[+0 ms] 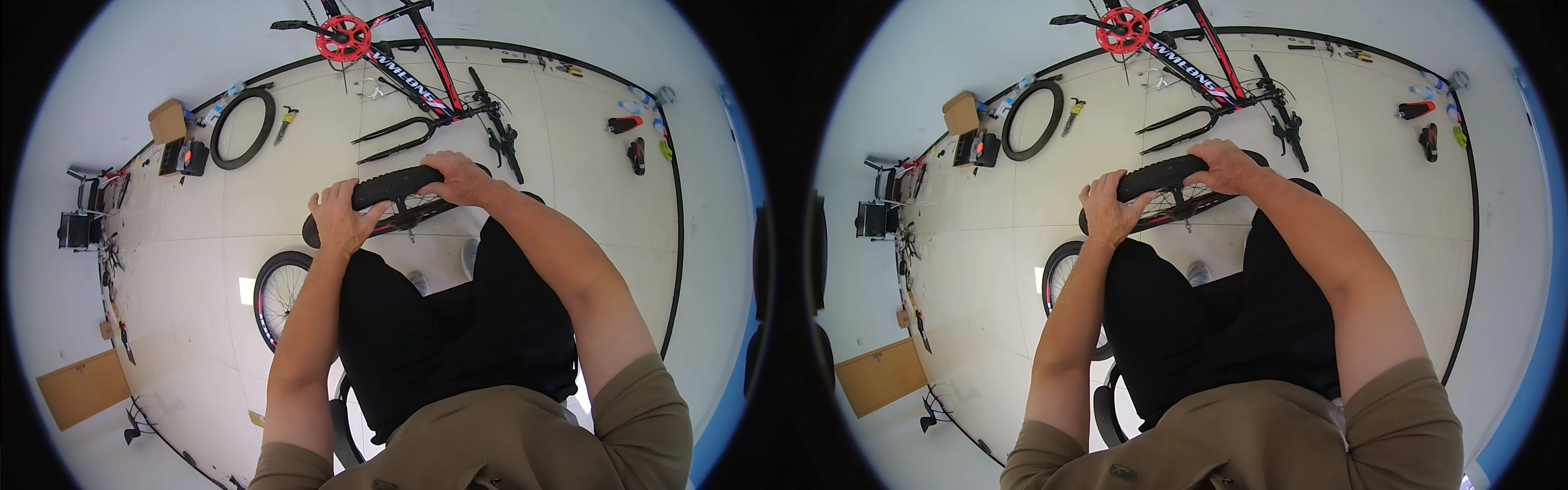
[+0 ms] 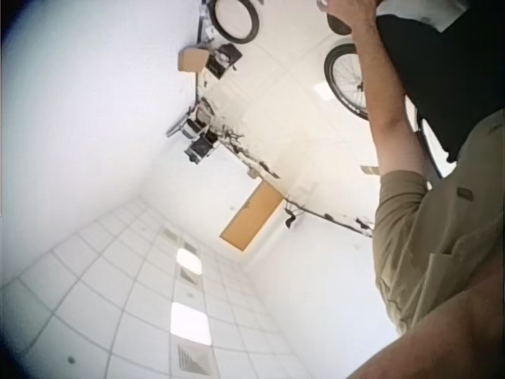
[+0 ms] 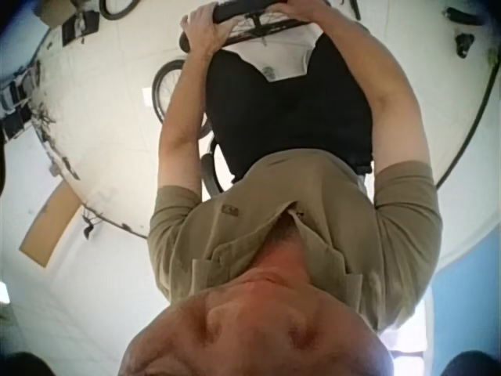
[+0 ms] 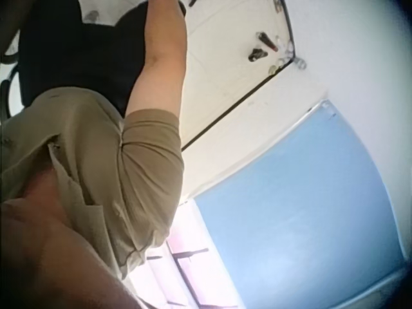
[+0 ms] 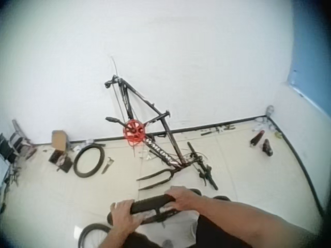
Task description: The person installs a bicycle tire onto a wheel rim by hand. They hold the wheel between their legs and use both hands to press the tire bead over the rim edge, rotating the wheel to work the tire into place.
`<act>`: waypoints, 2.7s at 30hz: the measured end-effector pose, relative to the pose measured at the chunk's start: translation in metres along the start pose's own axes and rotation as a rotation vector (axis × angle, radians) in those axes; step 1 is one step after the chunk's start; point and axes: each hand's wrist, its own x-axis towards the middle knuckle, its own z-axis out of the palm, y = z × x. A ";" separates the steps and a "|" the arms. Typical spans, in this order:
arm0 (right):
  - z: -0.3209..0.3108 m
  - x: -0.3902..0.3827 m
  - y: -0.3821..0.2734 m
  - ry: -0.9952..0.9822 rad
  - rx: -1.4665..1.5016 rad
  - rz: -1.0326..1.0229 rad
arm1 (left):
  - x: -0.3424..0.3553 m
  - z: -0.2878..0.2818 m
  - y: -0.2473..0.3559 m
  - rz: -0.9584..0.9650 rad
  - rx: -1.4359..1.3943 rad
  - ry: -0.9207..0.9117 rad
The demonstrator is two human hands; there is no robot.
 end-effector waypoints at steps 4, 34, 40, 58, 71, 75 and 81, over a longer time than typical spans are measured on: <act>0.003 0.002 -0.007 0.002 0.038 -0.004 | 0.014 0.004 0.010 0.201 -0.081 0.093; -0.012 0.028 -0.026 -0.206 0.005 0.224 | 0.032 -0.005 0.004 -0.083 -0.320 -0.201; -0.012 0.031 -0.027 -0.233 0.011 0.192 | 0.028 -0.002 -0.016 -0.088 -0.488 -0.242; 0.004 0.024 -0.018 -0.136 -0.003 0.137 | 0.043 -0.025 0.009 -0.111 -0.198 -0.528; 0.005 0.000 -0.026 0.033 -0.105 -0.033 | 0.026 -0.008 -0.009 0.046 -0.170 -0.275; 0.021 -0.016 -0.012 0.029 -0.049 0.049 | 0.017 -0.011 -0.017 0.094 -0.174 -0.257; 0.037 -0.006 -0.008 0.121 -0.066 -0.096 | 0.014 -0.017 -0.016 0.084 -0.155 -0.185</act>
